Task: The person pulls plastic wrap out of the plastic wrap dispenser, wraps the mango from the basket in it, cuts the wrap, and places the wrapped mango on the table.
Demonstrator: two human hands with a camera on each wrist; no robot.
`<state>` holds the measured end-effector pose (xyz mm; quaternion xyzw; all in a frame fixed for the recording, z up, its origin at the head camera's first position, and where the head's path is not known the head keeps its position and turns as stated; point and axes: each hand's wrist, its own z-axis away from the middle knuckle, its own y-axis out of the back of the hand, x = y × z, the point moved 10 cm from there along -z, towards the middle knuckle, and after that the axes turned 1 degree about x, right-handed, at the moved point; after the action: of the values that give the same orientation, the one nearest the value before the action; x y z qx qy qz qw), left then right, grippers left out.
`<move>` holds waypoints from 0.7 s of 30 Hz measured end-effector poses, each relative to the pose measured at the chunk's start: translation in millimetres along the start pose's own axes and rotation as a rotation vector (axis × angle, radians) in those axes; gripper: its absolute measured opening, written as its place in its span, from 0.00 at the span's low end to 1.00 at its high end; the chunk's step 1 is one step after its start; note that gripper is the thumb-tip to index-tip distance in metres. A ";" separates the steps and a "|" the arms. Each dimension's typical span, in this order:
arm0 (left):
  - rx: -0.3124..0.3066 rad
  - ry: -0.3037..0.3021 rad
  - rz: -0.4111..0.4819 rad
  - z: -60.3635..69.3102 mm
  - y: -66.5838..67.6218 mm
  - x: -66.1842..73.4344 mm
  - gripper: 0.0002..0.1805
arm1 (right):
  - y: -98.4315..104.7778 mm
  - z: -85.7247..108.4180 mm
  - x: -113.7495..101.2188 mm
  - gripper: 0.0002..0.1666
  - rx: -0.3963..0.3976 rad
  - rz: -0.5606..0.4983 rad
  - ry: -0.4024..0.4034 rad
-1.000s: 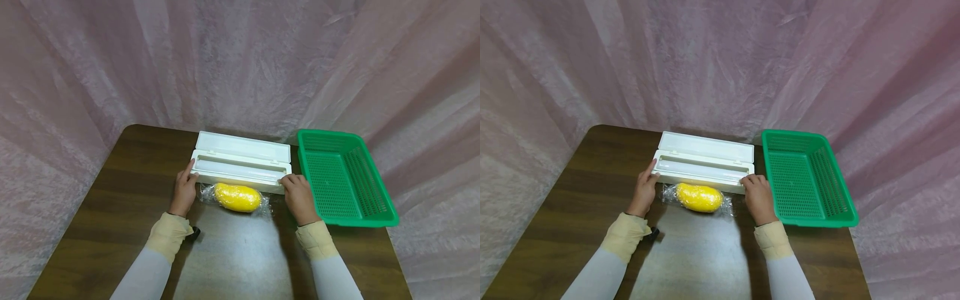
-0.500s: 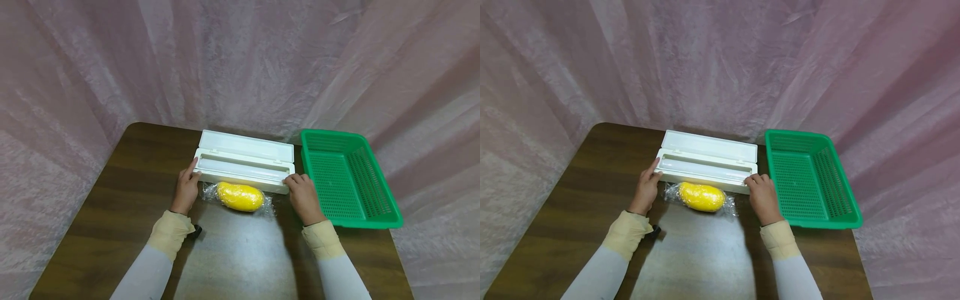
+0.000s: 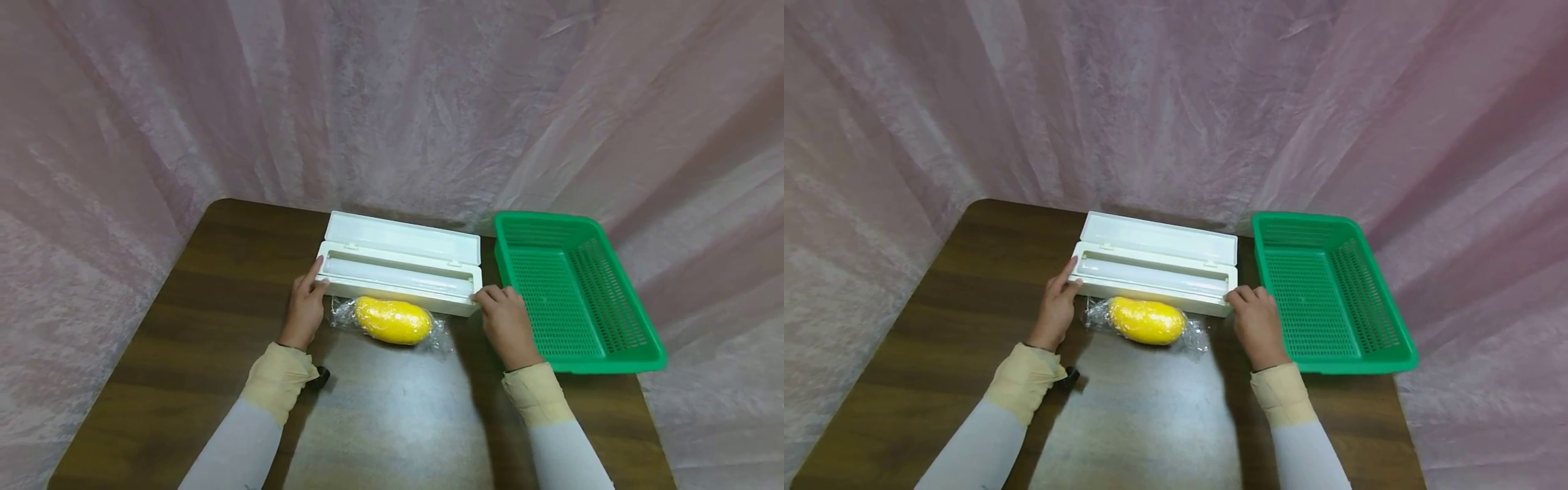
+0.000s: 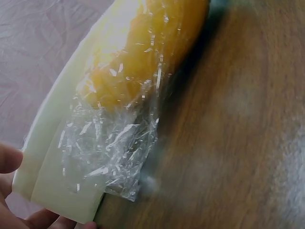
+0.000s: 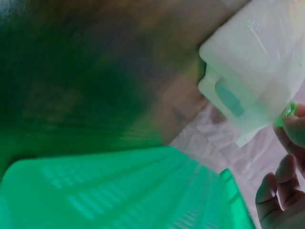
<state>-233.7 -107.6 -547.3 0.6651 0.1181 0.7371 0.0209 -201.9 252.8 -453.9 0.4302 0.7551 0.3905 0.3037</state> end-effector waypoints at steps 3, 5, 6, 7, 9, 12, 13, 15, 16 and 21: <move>0.005 0.000 0.002 0.8 -0.1 0.1 0.29 | 0.5 1.5 1.2 0.13 -0.021 0.000 -0.002; 0.004 0.003 -0.003 1.0 -0.9 -0.5 0.28 | 0.5 2.9 2.3 0.12 -0.033 -0.002 -0.008; -0.001 0.004 -0.007 0.8 -2.1 -0.8 0.29 | 0.8 4.2 3.2 0.12 -0.034 0.000 -0.013; -0.004 0.007 -0.012 0.5 -2.1 -1.2 0.28 | 0.9 4.2 3.7 0.12 -0.033 -0.002 -0.017; -0.008 0.012 -0.018 -0.1 -2.5 -2.1 0.28 | 0.8 4.4 4.4 0.13 -0.030 -0.004 -0.024; -0.013 0.017 -0.012 -0.4 -3.1 -2.7 0.28 | 1.7 4.5 4.0 0.13 -0.017 -0.010 -0.023; -0.014 0.019 -0.014 -0.2 -3.4 -3.0 0.28 | 2.1 4.5 3.7 0.13 -0.010 -0.012 -0.021; -0.019 0.022 -0.023 -0.2 -3.5 -3.0 0.28 | 2.5 4.6 2.6 0.13 0.004 -0.017 -0.011; -0.021 0.024 -0.027 -0.3 -3.3 -2.9 0.28 | 2.4 5.0 2.2 0.12 0.013 -0.018 -0.005; -0.040 0.062 -0.047 -3.2 -0.8 -0.8 0.29 | -0.9 6.3 2.2 0.07 0.041 -0.018 -0.008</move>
<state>-236.8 -107.4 -548.6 0.6384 0.1195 0.7589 0.0482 -198.2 256.6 -458.1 0.4311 0.7656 0.3704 0.3013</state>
